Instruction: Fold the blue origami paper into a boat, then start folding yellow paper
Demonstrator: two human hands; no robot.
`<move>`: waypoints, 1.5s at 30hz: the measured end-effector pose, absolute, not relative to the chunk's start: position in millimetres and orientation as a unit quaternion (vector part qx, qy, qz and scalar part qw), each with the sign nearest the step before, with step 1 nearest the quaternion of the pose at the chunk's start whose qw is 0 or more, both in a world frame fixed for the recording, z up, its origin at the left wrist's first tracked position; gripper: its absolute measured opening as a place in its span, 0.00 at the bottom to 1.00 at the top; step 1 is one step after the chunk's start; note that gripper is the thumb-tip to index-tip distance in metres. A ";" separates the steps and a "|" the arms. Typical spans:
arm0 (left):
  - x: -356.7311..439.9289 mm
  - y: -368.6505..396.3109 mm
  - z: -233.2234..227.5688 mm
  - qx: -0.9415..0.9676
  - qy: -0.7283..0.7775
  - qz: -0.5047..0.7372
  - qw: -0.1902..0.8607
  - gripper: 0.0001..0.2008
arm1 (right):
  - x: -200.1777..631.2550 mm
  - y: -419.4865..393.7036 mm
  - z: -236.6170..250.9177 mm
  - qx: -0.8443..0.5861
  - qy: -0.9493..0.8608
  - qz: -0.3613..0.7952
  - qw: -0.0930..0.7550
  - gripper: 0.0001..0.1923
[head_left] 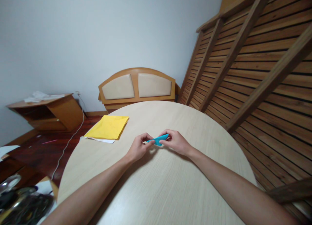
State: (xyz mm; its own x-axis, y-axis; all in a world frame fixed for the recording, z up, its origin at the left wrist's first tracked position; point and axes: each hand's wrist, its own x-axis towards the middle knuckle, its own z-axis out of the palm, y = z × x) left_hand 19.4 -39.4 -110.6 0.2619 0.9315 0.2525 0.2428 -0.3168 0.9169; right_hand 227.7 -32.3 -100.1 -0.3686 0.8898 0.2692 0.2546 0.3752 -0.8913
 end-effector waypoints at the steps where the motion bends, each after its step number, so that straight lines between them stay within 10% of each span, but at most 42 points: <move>1: 19.6 -39.7 -112.0 0.695 0.428 0.426 0.390 0.10 | 227.5 -32.1 -100.3 -0.395 -0.728 0.389 0.402 0.11; 45: 21.5 -48.8 -110.4 0.763 0.405 0.323 0.387 0.20 | 223.9 -34.4 -96.6 -0.343 -0.729 0.465 0.367 0.15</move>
